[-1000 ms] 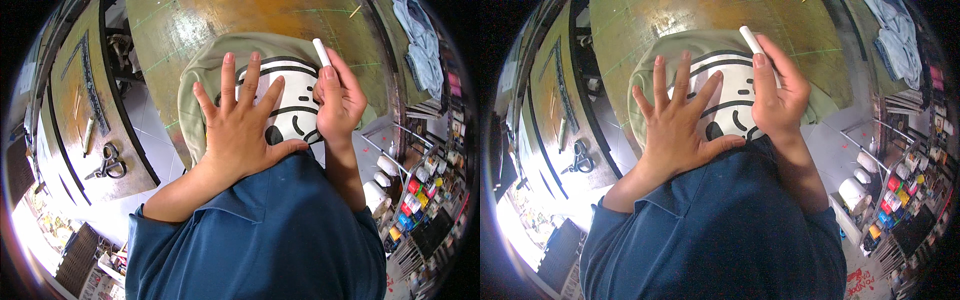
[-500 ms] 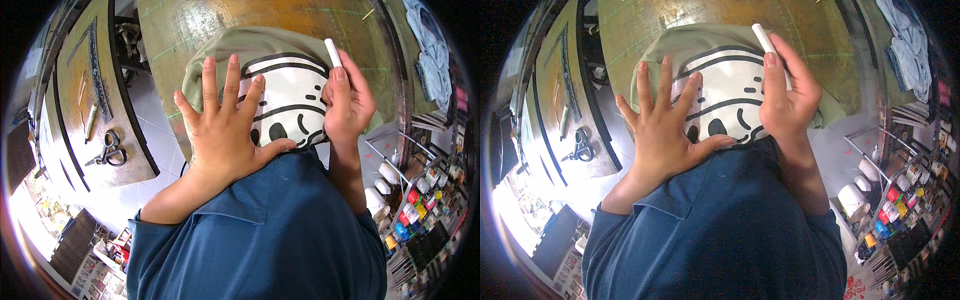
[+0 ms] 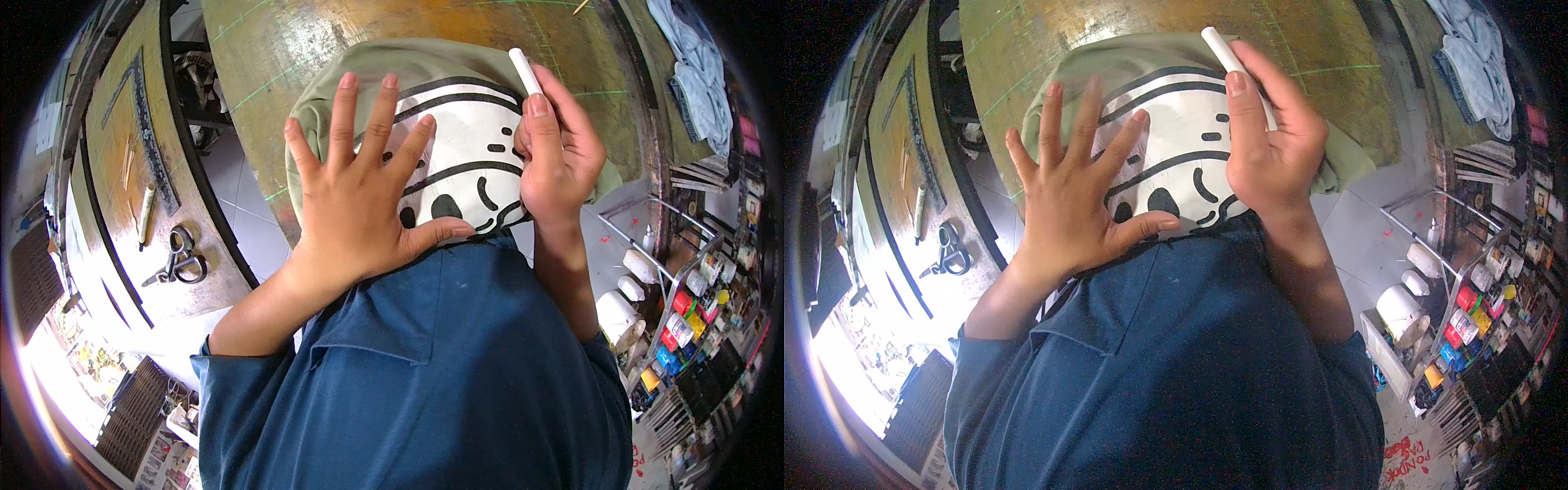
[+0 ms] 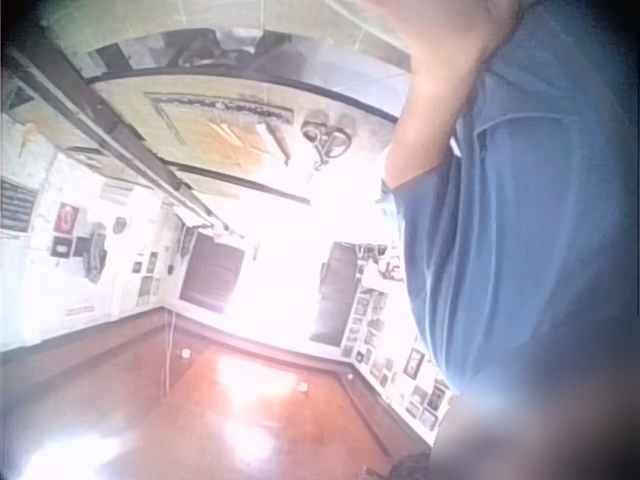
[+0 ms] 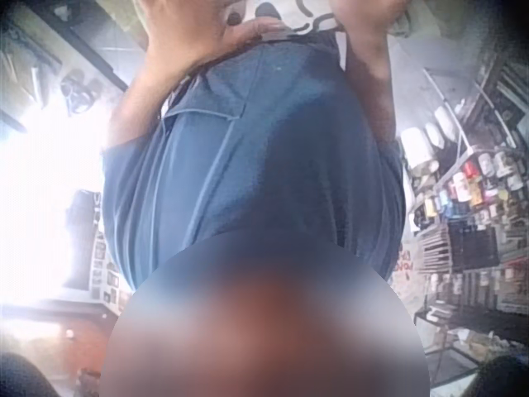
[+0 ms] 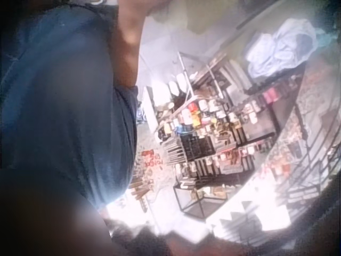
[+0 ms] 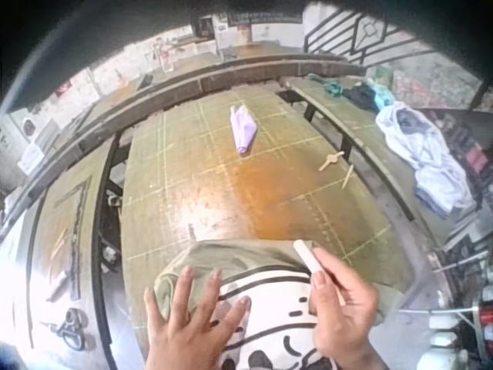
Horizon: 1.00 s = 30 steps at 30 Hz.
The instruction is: The person uses a white marker to draw black lines and dots on a cartoon face printed on a green garment. They repeatedly rub the marker over the same areas, then lift and reposition the garment before continuing to draw.
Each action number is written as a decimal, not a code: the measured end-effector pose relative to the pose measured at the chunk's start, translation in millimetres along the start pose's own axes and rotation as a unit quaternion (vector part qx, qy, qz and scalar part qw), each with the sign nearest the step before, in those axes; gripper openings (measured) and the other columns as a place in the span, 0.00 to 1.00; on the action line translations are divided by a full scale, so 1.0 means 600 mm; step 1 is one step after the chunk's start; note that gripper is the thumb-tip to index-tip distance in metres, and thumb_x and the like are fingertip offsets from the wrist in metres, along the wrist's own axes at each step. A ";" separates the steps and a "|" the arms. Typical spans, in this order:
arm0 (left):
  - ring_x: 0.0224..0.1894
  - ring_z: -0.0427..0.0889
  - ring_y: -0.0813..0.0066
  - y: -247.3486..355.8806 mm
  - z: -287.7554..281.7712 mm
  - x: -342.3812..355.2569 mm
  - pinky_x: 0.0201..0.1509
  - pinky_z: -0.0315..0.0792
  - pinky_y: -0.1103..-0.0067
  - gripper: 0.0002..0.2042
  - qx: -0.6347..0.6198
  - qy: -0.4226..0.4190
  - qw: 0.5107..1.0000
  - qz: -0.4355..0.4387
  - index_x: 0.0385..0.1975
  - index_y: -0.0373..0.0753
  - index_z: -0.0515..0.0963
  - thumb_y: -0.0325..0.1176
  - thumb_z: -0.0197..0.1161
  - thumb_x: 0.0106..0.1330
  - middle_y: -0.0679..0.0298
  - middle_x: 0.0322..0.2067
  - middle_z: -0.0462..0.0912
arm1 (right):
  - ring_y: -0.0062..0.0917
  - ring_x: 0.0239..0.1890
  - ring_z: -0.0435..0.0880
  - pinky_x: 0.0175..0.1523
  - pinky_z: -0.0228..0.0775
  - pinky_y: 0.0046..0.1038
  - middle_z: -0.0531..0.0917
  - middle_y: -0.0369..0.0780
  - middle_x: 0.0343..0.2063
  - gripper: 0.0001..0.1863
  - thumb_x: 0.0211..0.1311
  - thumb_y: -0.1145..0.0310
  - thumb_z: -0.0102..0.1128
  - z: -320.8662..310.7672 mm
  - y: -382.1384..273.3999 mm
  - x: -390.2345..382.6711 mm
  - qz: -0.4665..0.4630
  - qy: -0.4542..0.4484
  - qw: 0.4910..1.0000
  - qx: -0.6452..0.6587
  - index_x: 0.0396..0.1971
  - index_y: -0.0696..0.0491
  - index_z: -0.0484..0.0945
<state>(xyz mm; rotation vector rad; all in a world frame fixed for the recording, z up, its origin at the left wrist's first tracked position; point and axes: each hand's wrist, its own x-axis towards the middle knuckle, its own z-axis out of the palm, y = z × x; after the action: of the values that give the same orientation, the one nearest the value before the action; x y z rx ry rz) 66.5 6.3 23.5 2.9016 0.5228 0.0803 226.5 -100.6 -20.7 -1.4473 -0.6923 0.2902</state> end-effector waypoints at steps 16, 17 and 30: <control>0.72 0.42 0.49 -0.043 -0.008 0.008 0.60 0.32 0.35 0.42 0.008 -0.022 0.998 0.051 0.58 0.55 0.73 0.77 0.51 0.46 0.57 0.68 0.56 | 0.10 0.20 0.62 0.24 0.54 0.15 0.72 0.33 0.21 0.17 0.68 0.77 0.49 0.001 -0.005 0.002 0.017 -0.002 1.000 -0.008 0.54 0.68 0.70; 0.72 0.42 0.49 -0.044 -0.008 0.010 0.60 0.32 0.35 0.43 0.009 -0.014 0.999 0.044 0.58 0.55 0.73 0.77 0.51 0.46 0.57 0.68 0.56 | 0.10 0.20 0.62 0.24 0.54 0.15 0.72 0.32 0.21 0.17 0.68 0.77 0.49 0.001 -0.005 0.002 0.017 -0.002 1.000 -0.009 0.54 0.68 0.70; 0.73 0.36 0.49 -0.042 -0.012 0.023 0.63 0.26 0.38 0.44 0.018 -0.036 0.998 0.043 0.57 0.59 0.74 0.79 0.56 0.39 0.58 0.69 0.53 | 0.10 0.19 0.62 0.23 0.53 0.15 0.71 0.32 0.19 0.17 0.68 0.76 0.50 -0.001 -0.005 0.002 0.014 -0.018 0.999 -0.030 0.54 0.67 0.71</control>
<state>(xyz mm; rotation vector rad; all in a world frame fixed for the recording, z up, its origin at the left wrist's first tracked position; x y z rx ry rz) 70.2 35.3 25.7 2.9495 0.3921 -0.0218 227.1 -101.2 -17.6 -1.5126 -0.7157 0.3203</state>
